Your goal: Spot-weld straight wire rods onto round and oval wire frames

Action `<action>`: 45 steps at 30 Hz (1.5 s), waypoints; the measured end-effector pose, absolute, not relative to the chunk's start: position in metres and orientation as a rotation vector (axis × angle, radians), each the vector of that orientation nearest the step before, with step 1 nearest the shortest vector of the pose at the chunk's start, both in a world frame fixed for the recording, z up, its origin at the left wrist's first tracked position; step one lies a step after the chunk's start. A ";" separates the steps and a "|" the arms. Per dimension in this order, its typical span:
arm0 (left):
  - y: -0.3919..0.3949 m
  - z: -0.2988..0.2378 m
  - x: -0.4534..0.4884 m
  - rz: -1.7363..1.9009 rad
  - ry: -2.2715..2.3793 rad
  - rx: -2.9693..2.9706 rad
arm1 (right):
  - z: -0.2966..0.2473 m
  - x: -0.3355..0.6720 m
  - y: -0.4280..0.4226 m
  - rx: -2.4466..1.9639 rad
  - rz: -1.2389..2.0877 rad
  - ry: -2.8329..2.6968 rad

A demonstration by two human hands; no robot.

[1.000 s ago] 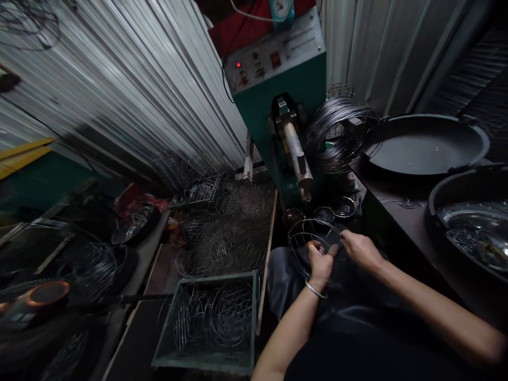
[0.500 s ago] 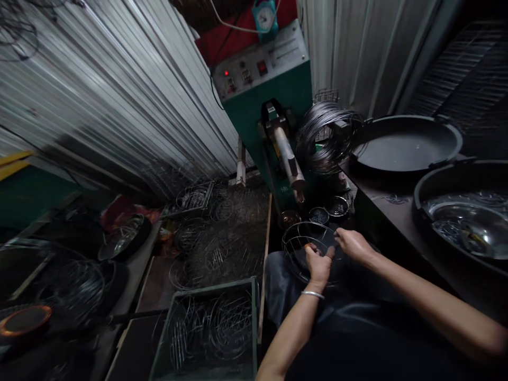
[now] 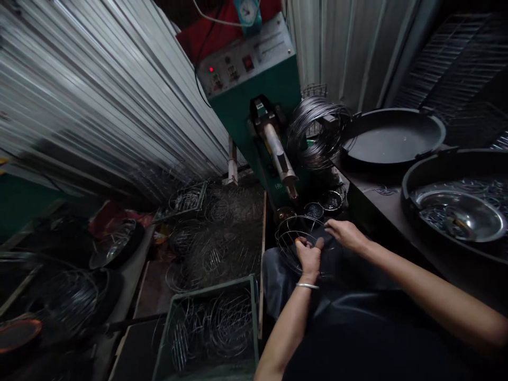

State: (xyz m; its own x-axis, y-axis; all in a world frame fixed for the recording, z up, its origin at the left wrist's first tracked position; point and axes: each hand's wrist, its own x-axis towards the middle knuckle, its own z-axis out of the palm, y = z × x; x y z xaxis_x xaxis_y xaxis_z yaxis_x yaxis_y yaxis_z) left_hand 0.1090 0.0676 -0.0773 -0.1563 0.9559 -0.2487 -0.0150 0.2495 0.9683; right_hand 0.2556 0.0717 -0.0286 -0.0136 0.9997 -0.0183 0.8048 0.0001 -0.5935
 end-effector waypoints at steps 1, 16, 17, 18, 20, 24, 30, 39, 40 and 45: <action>0.068 -0.074 0.106 1.169 1.407 0.900 | -0.026 0.258 0.070 -1.782 0.668 -1.811; 0.063 -0.015 0.090 1.503 1.005 0.321 | -0.003 0.235 0.070 -1.471 0.503 -1.826; 0.057 -0.012 0.087 1.439 1.017 0.345 | 0.000 0.239 0.075 -1.467 0.491 -1.850; 0.050 -0.008 0.081 1.333 1.028 0.386 | 0.003 0.243 0.078 -1.462 0.479 -1.878; 0.035 0.001 0.061 1.008 1.053 0.524 | 0.008 0.251 0.084 -1.439 0.456 -1.944; 0.021 0.029 0.015 0.746 1.303 1.217 | 0.009 0.253 0.085 -1.348 0.442 -2.067; 0.071 0.049 0.006 0.888 1.343 2.235 | -0.006 0.238 0.076 -1.317 0.501 -2.154; 0.091 0.026 0.024 0.592 1.306 2.395 | -0.009 0.240 0.062 -1.363 0.507 -2.094; 0.090 0.025 0.022 0.583 1.314 2.368 | -0.010 0.244 0.053 -1.376 0.480 -2.059; 0.093 0.030 0.015 0.541 1.245 1.820 | -0.044 0.308 -0.039 -1.752 0.303 -1.657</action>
State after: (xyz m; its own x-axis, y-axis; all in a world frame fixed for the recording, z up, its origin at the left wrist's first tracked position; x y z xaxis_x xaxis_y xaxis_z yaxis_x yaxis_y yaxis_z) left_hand 0.0145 0.0934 0.0300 0.4119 0.9051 -0.1058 0.5404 -0.1492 0.8281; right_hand 0.3078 -0.0394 -0.0440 0.1556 0.9452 0.2870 0.7829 0.0592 -0.6194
